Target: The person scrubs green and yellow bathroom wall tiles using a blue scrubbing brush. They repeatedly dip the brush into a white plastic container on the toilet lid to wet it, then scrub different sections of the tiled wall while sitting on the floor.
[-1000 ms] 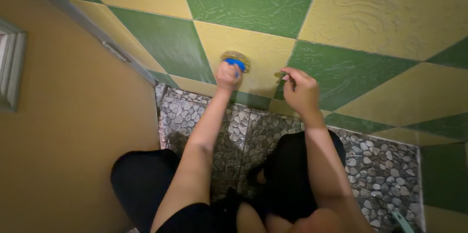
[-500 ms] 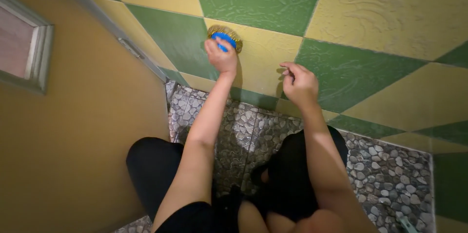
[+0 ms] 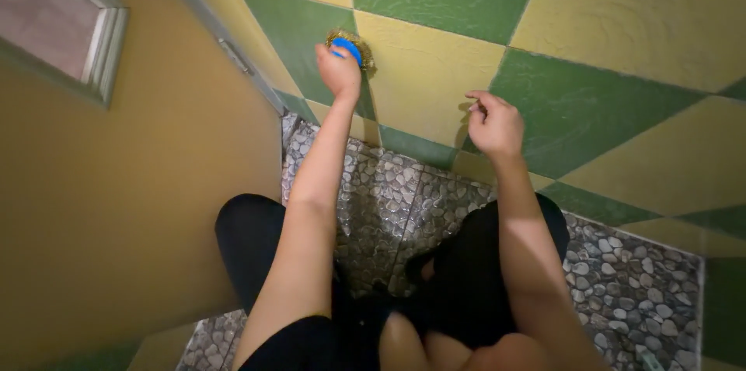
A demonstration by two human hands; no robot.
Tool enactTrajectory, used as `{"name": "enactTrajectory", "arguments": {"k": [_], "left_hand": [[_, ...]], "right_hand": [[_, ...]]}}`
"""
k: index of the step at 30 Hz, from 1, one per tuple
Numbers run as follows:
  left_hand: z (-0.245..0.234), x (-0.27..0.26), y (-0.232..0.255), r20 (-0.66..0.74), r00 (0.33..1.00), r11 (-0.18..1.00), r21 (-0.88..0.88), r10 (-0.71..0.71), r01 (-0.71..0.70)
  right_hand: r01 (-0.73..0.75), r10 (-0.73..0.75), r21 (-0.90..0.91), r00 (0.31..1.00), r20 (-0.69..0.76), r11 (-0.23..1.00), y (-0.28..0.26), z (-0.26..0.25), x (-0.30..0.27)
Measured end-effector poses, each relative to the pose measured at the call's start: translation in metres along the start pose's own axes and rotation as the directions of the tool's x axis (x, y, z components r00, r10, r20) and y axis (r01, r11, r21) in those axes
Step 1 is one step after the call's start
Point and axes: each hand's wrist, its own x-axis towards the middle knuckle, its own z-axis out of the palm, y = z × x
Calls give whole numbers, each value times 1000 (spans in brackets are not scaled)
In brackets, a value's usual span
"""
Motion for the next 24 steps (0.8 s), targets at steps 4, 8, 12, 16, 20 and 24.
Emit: {"name": "enactTrajectory", "arguments": {"k": [4, 8, 12, 16, 20, 24], "left_hand": [[-11, -10, 45, 0, 955, 948, -126, 296, -294], [-18, -26, 80, 38, 956, 942, -183, 292, -281], [-18, -25, 87, -145, 906, 899, -138, 397, -415], [-3, -22, 52, -168, 873, 869, -121, 458, -480], [8, 1, 18, -270, 694, 715, -30, 667, -699], [10, 39, -18, -306, 628, 649, -41, 716, -760]], "right_hand": [[-5, 5, -38, 1000, 7, 999, 0, -1, 2], [26, -26, 7, 1000, 3, 1000, 3, -4, -2], [48, -48, 1, 999, -21, 999, 1, -3, 7], [100, -101, -60, 995, -19, 993, -8, 18, 8], [128, -124, -205, 992, 32, 970, -31, 31, 9], [87, -57, -189, 985, 162, 978, -50, 52, 10]]}}
